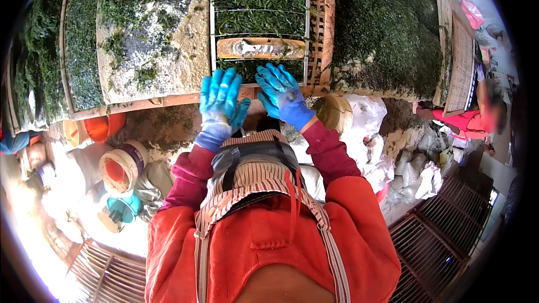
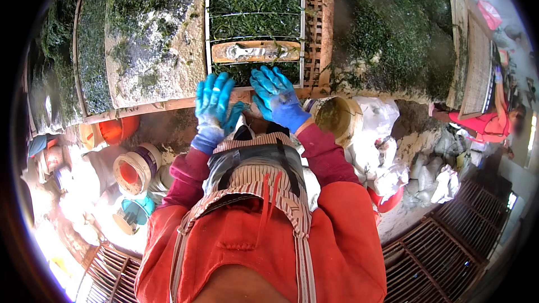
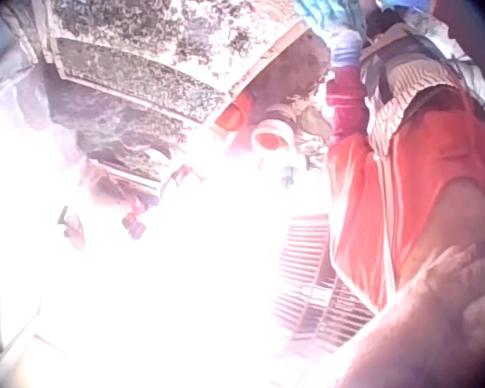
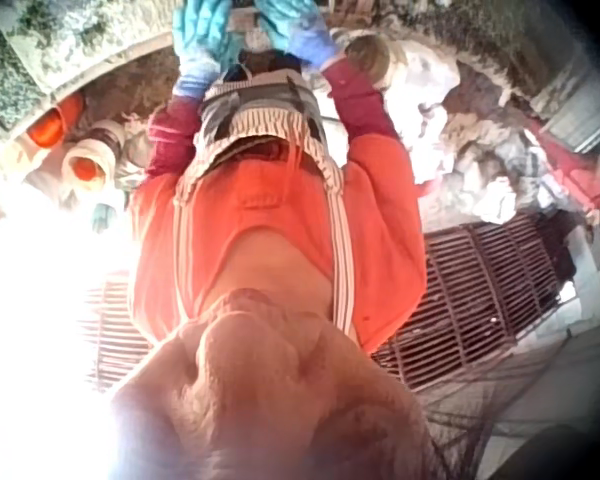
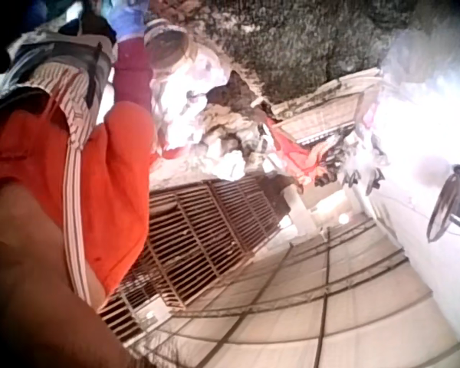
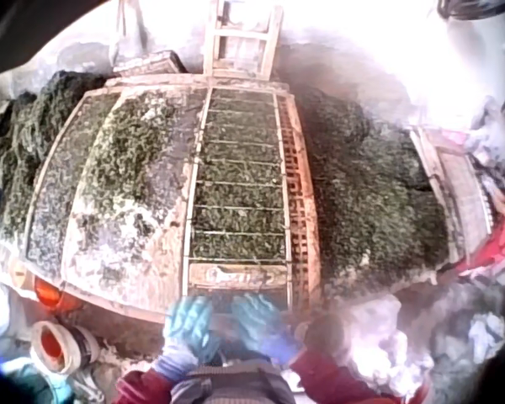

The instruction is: The person distributes greenery onto wooden frames and sorts clumps of leaves containing silkworm larvae by hand.

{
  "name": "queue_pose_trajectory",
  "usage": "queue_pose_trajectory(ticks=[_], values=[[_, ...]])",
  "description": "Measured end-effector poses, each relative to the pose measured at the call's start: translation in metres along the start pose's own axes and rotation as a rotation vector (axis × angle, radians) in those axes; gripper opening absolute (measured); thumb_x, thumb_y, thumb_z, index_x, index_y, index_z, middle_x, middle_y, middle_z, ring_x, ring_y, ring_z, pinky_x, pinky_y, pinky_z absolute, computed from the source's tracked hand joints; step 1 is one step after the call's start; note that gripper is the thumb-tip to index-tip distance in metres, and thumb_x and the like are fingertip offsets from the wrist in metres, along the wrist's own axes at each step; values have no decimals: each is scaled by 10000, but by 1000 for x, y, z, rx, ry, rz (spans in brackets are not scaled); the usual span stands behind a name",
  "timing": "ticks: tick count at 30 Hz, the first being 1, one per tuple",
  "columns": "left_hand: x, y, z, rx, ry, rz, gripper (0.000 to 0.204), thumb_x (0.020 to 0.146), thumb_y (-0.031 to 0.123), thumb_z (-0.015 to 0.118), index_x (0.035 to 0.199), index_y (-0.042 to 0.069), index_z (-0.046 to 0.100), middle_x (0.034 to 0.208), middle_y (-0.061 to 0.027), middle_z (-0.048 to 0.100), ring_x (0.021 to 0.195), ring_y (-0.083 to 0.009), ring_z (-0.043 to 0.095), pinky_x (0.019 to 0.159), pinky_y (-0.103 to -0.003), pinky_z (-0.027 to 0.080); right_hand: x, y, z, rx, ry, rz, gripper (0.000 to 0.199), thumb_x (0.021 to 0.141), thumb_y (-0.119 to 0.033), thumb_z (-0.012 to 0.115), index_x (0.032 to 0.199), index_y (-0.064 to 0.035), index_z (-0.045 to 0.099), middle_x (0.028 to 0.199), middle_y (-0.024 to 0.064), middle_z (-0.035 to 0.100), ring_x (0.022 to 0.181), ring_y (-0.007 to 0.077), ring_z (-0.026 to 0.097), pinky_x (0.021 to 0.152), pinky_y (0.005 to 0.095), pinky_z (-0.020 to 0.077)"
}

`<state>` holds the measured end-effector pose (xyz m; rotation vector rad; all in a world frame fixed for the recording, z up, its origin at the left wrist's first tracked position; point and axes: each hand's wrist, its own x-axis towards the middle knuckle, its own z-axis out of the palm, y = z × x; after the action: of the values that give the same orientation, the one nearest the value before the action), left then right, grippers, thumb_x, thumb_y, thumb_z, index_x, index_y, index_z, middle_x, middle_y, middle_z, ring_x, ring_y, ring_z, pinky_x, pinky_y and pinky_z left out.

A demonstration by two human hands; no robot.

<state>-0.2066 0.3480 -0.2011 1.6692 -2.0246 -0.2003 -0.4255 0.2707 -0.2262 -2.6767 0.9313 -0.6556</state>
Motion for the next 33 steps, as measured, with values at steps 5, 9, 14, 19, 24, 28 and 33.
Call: queue_pose_trajectory(ticks=[5, 9, 14, 19, 24, 28, 33], values=[[-5, -27, 4, 355, -110, -66, 595, 977, 454, 596, 1460, 109, 560, 1596, -57, 442, 1525, -347, 313, 1246, -622, 105, -2, 5, -23, 40, -43, -13, 499, 875, -166, 690, 1350, -36, 610, 1474, 152, 544, 1339, 349, 535, 1159, 488, 406], [4, -26, 5, 348, -170, -96, 637, 973, 489, 587, 1476, 100, 545, 1608, -69, 421, 1549, -360, 245, 1252, -625, 74, -14, 21, -32, 169, 260, 236, 616, 859, -99, 741, 1429, 9, 535, 1511, 204, 495, 1377, 377, 506, 1128, 453, 448], [4, -24, 17, 332, -224, -93, 657, 993, 515, 537, 1517, 121, 495, 1602, -80, 434, 1561, -372, 208, 1258, -608, 38, 1, 45, 0, -138, 554, 604, 631, 962, -217, 692, 1483, 40, 445, 1547, 282, 414, 1432, 435, 412, 1195, 477, 343], [13, -28, -6, 160, -166, -51, 609, 967, 447, 611, 1479, 125, 536, 1510, -102, 538, 1489, -396, 355, 1246, -574, 157, -22, -4, 36, 561, 137, 424, 547, 913, -350, 677, 1367, -54, 603, 1517, 157, 487, 1475, 352, 367, 1216, 538, 285], [51, -37, -8, -57, 276, -14, 583, 951, 310, 672, 1473, 93, 527, 1490, -171, 541, 1402, -454, 453, 1178, -549, 304, -32, 13, -26, -349, -11, 295, 515, 907, -318, 686, 1348, -63, 616, 1515, 128, 495, 1495, 352, 334, 1242, 537, 235], [100, -22, 15, 40, -7, 83, 521, 948, 320, 679, 1408, 96, 577, 1519, -131, 518, 1469, -415, 364, 1219, -531, 273, -49, 31, -15, -419, -125, 251, 449, 976, -361, 588, 1371, -148, 605, 1512, 68, 522, 1519, 307, 316, 1263, 561, 177], [124, -31, 22, 138, -61, 113, 271, 811, 204, 790, 1071, 168, 720, 1421, -71, 604, 1453, -370, 407, 1227, -537, 253, -28, 34, -39, -575, -425, 138, 432, 1057, -402, 465, 1467, -279, 525, 1586, 17, 470, 1554, 250, 259, 1288, 586, 74]])
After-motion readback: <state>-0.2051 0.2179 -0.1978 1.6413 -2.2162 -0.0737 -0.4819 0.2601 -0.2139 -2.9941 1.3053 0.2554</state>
